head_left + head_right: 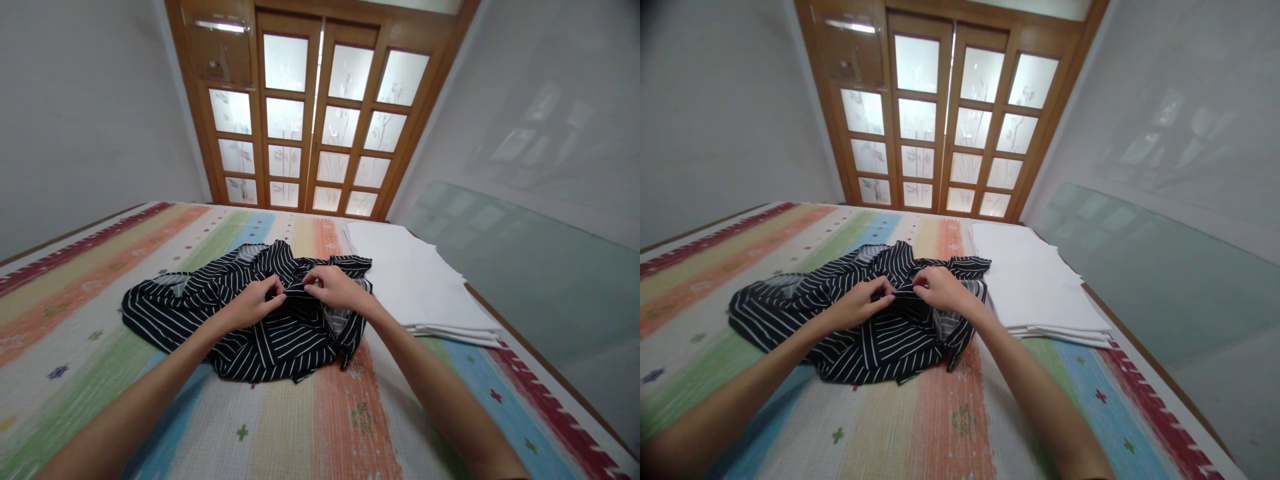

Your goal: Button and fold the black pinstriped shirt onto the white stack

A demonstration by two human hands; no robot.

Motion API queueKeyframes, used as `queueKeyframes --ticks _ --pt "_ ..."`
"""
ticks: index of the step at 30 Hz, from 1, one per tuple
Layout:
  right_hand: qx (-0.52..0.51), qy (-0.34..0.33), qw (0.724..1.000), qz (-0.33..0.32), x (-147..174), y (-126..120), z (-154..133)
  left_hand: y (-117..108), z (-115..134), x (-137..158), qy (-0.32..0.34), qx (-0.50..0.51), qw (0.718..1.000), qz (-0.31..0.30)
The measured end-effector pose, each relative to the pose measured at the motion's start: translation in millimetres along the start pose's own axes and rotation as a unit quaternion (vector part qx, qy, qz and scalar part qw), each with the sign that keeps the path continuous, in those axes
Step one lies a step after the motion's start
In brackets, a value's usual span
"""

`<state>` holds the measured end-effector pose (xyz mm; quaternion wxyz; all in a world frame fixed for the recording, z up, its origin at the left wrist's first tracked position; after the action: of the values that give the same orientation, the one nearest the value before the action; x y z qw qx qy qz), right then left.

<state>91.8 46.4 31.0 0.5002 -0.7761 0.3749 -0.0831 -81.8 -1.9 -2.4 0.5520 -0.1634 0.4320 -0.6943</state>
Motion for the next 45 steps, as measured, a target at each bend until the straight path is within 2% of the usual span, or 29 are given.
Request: queueKeyframes --ticks 7,14,21,27,30,35,40,45 --pt "-0.101 0.017 0.995 -0.010 -4 17 8 1 -4 4 -0.016 0.101 0.994 0.033" --pt "-0.177 -0.018 0.983 -0.048 -5 21 9 1 -4 1 -0.004 0.157 0.987 0.040" --pt "-0.311 0.046 0.943 -0.107 -2 27 14 -5 -6 -2 -0.029 0.198 0.977 0.072" --pt "-0.328 0.088 0.934 -0.109 1 27 15 -6 -9 -1 -0.042 0.201 0.975 0.088" --pt "-0.343 0.109 0.929 -0.083 1 27 18 -5 -10 0 -0.046 0.208 0.974 0.081" --pt "-0.321 0.062 0.945 -0.030 -2 25 18 -1 -7 1 -0.039 0.223 0.972 0.061" --pt "-0.298 0.033 0.954 -0.003 -4 22 13 3 0 -1 -0.011 0.192 0.979 0.074" --pt "-0.278 0.034 0.960 0.017 -4 21 10 0 9 -2 0.043 0.044 0.991 0.118"
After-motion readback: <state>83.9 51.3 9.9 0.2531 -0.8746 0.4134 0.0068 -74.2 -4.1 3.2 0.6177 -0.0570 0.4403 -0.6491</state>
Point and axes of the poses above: each hand's wrist, its own x-axis away from the middle knuckle, its own y-axis out of the palm, z = x × y, the point moved 4 cm from there along -x, towards the middle knuckle, and after that the axes turned 5 degrees about -x, right-handed, at the moved point
